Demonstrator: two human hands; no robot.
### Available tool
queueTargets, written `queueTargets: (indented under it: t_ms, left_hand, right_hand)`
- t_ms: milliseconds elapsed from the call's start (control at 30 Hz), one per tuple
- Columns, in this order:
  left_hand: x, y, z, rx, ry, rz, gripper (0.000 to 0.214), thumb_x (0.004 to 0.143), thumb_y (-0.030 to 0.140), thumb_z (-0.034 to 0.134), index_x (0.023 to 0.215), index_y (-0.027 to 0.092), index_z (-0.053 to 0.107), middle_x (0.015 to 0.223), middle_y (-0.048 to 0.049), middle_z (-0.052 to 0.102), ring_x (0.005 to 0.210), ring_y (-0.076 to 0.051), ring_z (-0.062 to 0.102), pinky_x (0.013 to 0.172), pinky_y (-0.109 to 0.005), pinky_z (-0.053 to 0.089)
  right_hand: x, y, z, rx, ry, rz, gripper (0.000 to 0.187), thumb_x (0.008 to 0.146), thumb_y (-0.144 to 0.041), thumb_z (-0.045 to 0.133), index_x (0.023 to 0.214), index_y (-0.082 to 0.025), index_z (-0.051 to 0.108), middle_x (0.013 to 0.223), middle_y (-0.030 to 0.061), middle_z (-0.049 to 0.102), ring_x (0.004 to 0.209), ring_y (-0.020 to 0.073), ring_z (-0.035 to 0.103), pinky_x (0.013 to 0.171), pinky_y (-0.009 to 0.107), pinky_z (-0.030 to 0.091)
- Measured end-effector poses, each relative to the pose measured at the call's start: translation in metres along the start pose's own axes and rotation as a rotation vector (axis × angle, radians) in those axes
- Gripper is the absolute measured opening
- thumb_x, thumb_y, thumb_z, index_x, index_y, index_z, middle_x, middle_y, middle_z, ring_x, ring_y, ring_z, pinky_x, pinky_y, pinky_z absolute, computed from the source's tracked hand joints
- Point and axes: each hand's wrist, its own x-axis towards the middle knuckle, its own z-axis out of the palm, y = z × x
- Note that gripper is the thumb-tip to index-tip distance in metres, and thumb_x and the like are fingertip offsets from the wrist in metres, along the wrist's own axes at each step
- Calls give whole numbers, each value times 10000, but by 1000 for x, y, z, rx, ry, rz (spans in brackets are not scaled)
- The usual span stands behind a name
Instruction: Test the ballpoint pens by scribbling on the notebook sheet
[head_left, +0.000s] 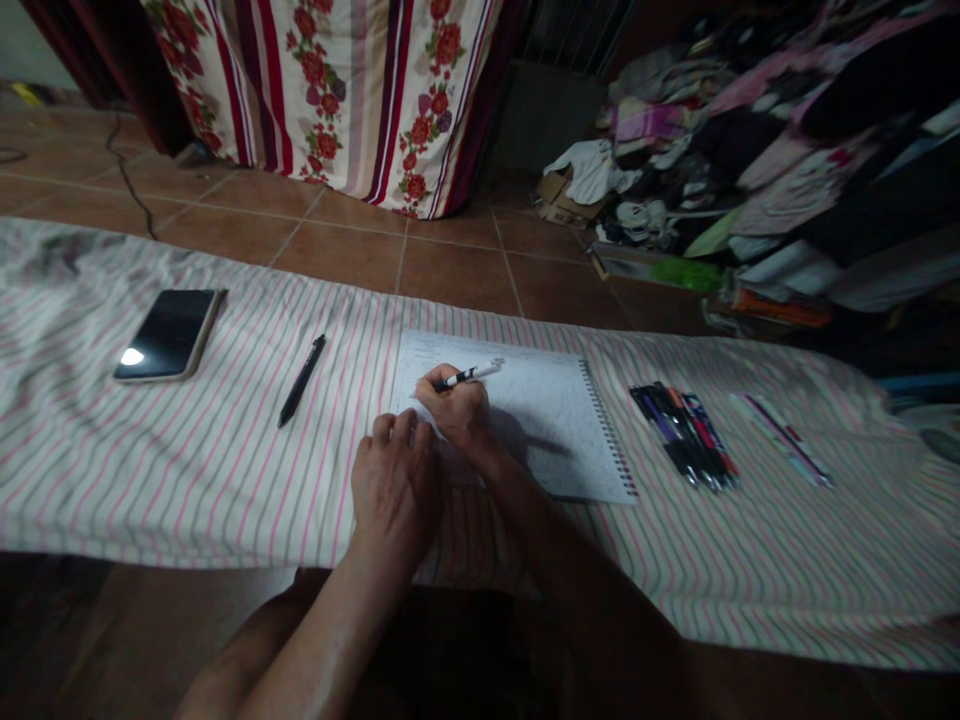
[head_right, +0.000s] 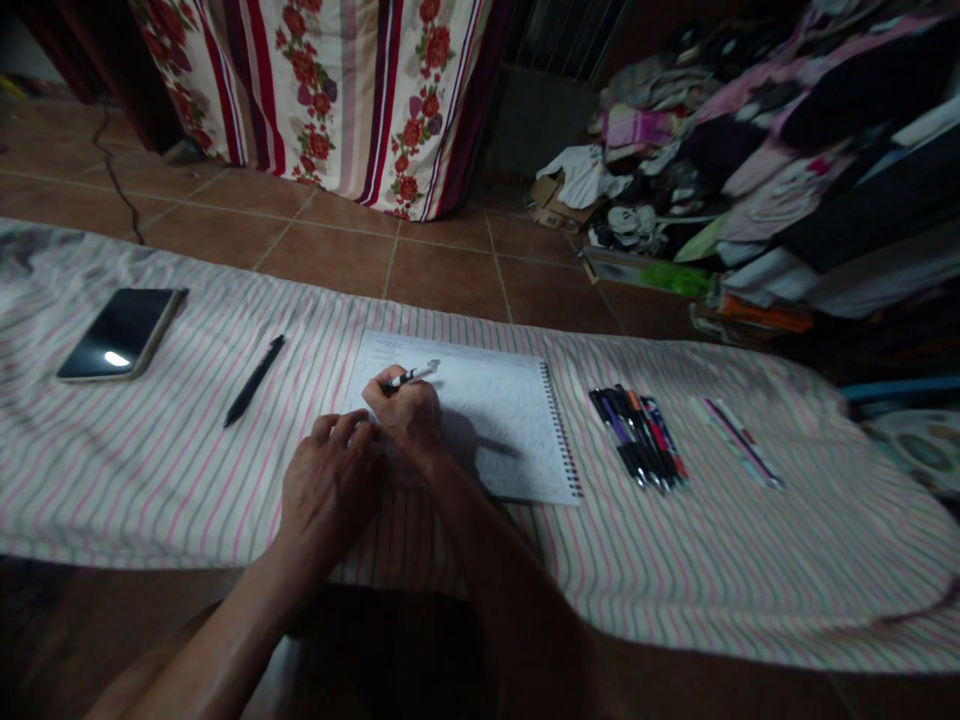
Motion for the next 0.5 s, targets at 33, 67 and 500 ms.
queueTargets:
  t_ms: [33,67,500]
  left_hand:
    - [0,0,0,1,2,-2,201,869,165,403,994,180,559,1129,-70,584,1000,-253,488,750,-369,457]
    - [0,0,0,2,3,-5,199,866,165,407,995,177,559,1131,-73,583,999,-255,487,748,-371,457]
    - [0,1,-1,-6,-22,-9,193,865,170,422,994,172,566,1112,-82,584,1000,-251,485,759,-366,458]
  right_hand:
    - [0,0,0,6,-1,-3,172,722,-302,510,592,-199,555,463,-34,506,479,111,509,497,203,381]
    - [0,0,0,13,5,-3,172,725,-303,505,598,-199,554,465,-34,504,477,111,505,500,205,382]
    - [-1,-4,-1,56,19,47,154,703,-315,501,595,-208,528,474,-38,480,490,114,470,524,222,375]
